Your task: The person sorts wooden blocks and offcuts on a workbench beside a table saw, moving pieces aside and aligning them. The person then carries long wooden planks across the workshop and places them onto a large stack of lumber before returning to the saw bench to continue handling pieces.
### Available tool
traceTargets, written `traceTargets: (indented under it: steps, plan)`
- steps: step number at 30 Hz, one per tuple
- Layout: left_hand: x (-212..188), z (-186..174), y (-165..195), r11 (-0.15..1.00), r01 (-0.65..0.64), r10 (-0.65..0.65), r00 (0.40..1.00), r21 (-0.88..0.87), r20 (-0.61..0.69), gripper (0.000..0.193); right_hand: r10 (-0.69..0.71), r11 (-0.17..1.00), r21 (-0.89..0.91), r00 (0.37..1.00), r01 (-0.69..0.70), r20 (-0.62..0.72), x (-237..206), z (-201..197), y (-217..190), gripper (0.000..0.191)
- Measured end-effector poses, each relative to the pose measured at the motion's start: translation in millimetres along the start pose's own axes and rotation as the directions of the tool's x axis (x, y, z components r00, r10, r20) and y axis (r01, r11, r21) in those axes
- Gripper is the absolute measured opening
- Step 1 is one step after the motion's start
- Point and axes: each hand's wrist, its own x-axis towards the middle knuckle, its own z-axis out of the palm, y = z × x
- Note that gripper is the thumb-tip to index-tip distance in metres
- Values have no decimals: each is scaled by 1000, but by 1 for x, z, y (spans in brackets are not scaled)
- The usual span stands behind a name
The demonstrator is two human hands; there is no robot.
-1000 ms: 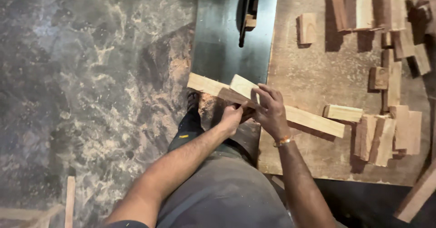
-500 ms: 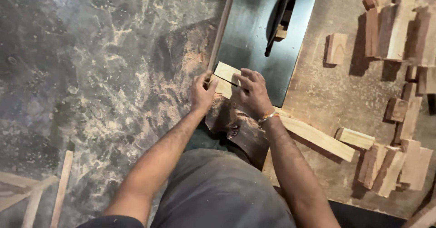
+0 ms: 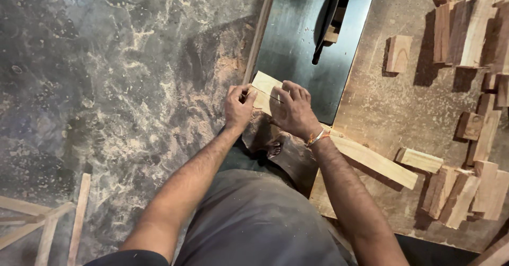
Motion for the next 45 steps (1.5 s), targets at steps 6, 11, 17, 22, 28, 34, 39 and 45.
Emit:
traceTargets:
  steps: [6,11,17,22,28,34,39,45]
  plan:
    - [6,-9,8,998,-28,23,997,63,72,29,38,999,12,997,-39,72,3,3,0,89]
    - [23,-39,29,668,-647,527,760,368,380,85,7,998,-55,999,-4,54,3,1,1,81]
    - [67,-27,39,444,-885,474,364,139,802,102,-54,998,28,998,54,8,5,-5,2,87]
    - [70,-30,26,423,-895,475,352,141,807,96,199,980,-21,979,-199,37,-35,-35,11,104]
    - [73,-47,15,412,-864,314,431,288,846,100,386,898,-255,920,-358,66,-124,-82,58,78]
    - [99,-53,24,416,-841,347,499,347,794,103,251,943,-201,963,-266,-99,-97,-65,96,62]
    - [126,-11,40,365,-885,430,436,289,791,99,272,943,-155,950,-295,-152,-85,-93,125,57]
    - [163,19,57,347,-898,451,412,269,792,96,285,945,-114,942,-308,-177,-62,-116,143,57]
